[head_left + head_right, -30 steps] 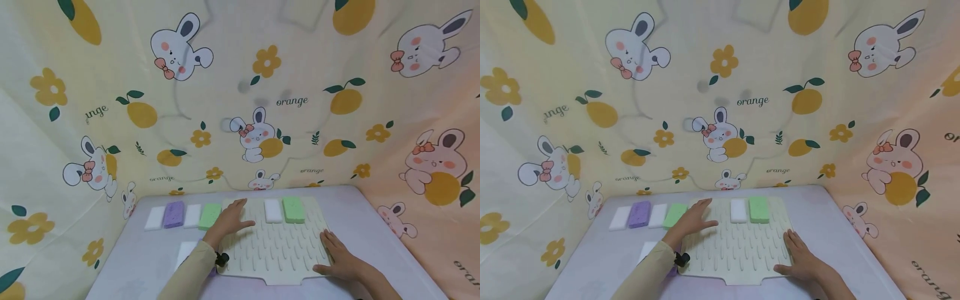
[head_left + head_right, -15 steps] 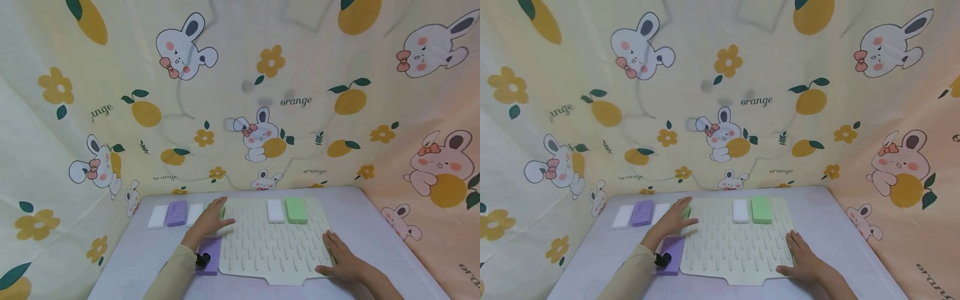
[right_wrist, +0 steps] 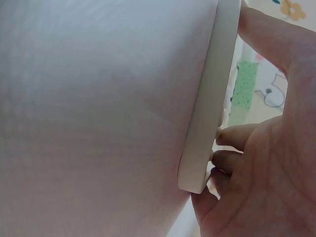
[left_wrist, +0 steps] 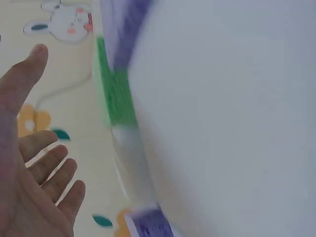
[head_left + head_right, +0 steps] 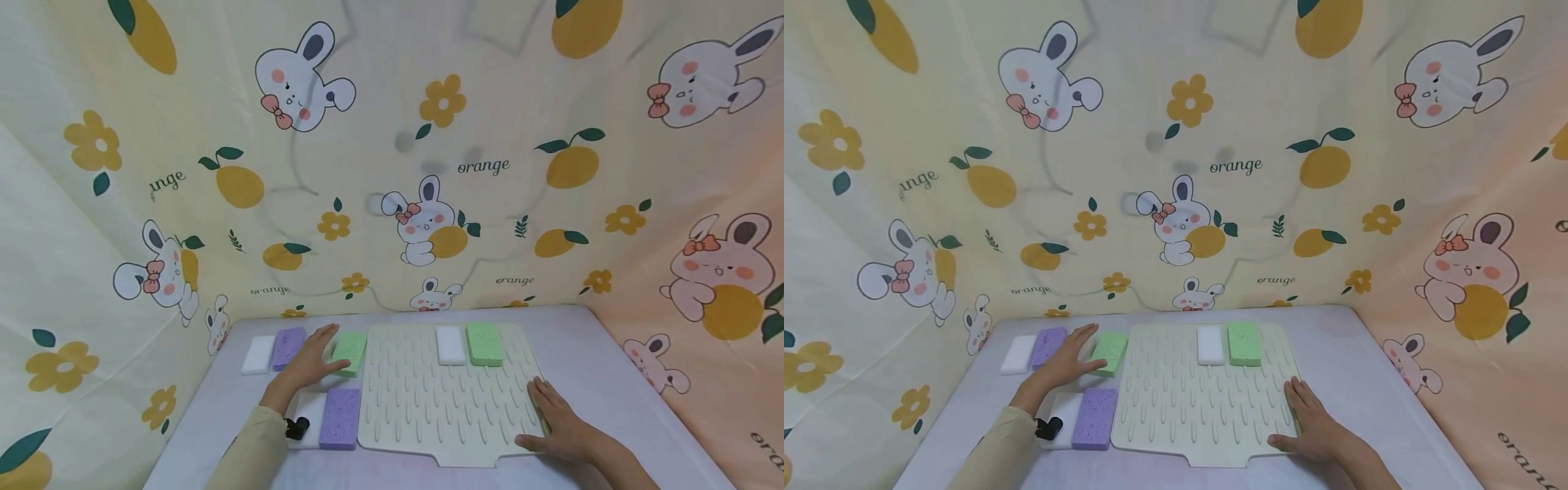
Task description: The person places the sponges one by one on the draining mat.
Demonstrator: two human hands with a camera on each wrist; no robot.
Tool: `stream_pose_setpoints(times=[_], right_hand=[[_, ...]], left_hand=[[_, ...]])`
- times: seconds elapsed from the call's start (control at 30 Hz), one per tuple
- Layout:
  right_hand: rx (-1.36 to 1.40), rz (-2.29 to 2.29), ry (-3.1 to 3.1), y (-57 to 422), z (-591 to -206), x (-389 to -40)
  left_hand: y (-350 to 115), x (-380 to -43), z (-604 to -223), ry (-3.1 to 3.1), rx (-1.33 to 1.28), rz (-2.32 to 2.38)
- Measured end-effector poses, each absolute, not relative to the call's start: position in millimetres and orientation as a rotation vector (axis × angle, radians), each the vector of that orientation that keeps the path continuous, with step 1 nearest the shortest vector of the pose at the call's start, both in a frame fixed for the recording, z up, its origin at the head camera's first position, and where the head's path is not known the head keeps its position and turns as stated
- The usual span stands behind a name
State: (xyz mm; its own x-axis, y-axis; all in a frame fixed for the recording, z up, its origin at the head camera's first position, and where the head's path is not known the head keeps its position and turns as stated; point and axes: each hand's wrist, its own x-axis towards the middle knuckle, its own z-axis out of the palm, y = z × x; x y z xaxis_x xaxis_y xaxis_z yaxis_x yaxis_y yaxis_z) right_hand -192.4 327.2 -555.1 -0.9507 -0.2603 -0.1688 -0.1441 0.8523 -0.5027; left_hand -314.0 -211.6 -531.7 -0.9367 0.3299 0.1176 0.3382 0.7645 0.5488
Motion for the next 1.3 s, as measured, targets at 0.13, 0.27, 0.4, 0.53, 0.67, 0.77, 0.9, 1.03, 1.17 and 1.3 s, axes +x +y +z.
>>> stream_pose_setpoints(times=[0.13,0.27,0.4,0.53,0.67,0.77,0.9,1.03,1.17,1.3], right_hand=[[-0.309,-0.732,2.796,328,-556,-192],[-0.31,-0.751,2.786,327,-556,-191],[-0.316,-0.753,2.788,327,-555,-191],[-0.324,-0.748,2.794,326,-555,-191],[-0.321,-0.749,2.792,326,-554,-192],[-0.327,-0.757,2.792,326,-554,-192],[-0.367,-0.754,2.816,327,-556,-192],[-0.395,-0.762,2.831,328,-557,-191],[-0.387,-0.779,2.818,327,-557,-191],[-0.37,-0.768,2.808,327,-555,-191]], left_hand=[[-231,-314,-532,-2.967,-0.525,-0.91],[-249,-314,-529,-2.985,-0.495,-0.941],[-268,-315,-528,-2.98,-0.468,-0.933],[-287,-317,-531,-2.982,-0.434,-0.9],[-304,-318,-533,-2.991,-0.383,-0.9],[-313,-317,-530,-3.011,-0.346,-0.898],[-324,-318,-525,-3.057,-0.301,-0.872],[-336,-319,-525,-3.097,-0.25,-0.86],[-348,-320,-527,-3.13,-0.214,-0.834],[-355,-322,-525,-3.162,-0.166,-0.81]])
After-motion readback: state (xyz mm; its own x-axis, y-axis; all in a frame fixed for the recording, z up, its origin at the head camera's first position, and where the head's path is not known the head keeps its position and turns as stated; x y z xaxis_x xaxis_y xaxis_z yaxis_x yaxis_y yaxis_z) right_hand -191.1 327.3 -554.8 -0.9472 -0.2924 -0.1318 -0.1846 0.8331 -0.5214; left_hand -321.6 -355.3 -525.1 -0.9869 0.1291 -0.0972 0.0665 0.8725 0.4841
